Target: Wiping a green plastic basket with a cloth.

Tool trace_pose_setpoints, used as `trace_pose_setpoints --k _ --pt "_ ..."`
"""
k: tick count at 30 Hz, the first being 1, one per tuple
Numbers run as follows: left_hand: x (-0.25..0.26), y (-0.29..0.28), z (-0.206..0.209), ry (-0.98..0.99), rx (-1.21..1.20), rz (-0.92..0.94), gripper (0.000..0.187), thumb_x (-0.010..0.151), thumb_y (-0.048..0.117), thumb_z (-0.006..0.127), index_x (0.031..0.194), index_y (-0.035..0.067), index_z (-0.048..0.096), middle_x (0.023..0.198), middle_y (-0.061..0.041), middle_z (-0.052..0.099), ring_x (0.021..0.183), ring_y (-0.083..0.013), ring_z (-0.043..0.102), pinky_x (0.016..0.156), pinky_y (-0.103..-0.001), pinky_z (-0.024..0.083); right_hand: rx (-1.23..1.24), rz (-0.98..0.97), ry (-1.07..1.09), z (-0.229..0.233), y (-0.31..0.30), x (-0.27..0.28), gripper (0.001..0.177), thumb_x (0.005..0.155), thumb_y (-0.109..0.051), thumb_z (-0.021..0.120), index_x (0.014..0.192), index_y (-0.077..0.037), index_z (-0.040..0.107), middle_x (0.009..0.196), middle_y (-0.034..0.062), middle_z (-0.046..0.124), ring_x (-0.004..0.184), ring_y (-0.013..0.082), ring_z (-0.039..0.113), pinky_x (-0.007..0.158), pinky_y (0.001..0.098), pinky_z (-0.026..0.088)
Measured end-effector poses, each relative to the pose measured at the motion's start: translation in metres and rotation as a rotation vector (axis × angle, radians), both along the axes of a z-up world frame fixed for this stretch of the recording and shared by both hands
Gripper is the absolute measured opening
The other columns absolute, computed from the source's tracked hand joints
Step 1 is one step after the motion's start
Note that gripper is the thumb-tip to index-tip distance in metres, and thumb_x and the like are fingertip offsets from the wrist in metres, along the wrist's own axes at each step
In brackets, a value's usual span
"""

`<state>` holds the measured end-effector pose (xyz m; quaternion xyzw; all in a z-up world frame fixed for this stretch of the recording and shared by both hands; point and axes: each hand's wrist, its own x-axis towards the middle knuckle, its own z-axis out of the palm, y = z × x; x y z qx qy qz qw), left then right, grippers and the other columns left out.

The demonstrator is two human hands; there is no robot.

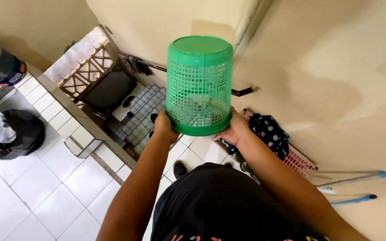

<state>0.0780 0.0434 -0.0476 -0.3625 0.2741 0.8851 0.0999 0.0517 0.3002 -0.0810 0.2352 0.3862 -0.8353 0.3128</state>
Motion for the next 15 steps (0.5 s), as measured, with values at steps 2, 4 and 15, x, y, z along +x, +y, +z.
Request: trace_pose_setpoints --k 2,4,15 --pt "-0.008 -0.003 -0.013 0.049 -0.023 -0.066 0.050 0.103 0.038 0.033 0.128 0.006 0.061 0.128 -0.012 0.068 0.115 -0.0270 0.067 0.099 -0.045 0.056 -0.079 -0.071 0.016 0.010 0.007 -0.011 0.064 0.103 -0.050 0.033 0.147 -0.007 0.050 0.150 0.0168 0.057 0.134 0.0372 0.057 0.111 0.0590 0.045" --pt "-0.016 -0.012 -0.022 0.097 -0.055 -0.120 0.052 0.103 0.042 0.036 0.132 0.006 0.059 0.133 -0.013 0.066 0.119 -0.0278 0.065 0.100 -0.046 0.056 -0.167 -0.131 0.031 0.030 0.005 -0.014 0.060 0.105 -0.045 0.034 0.145 -0.005 0.052 0.149 0.0184 0.058 0.135 0.0364 0.058 0.112 0.0607 0.046" --pt "-0.029 -0.005 0.005 0.010 -0.370 -0.156 0.100 0.086 0.077 0.035 0.166 0.025 0.006 0.167 -0.022 0.013 0.154 -0.0369 0.013 0.120 -0.057 0.014 0.240 -0.430 0.122 0.080 0.021 -0.022 0.052 0.105 -0.039 0.048 0.136 0.002 0.058 0.136 0.0204 0.065 0.122 0.0362 0.065 0.104 0.0532 0.054"
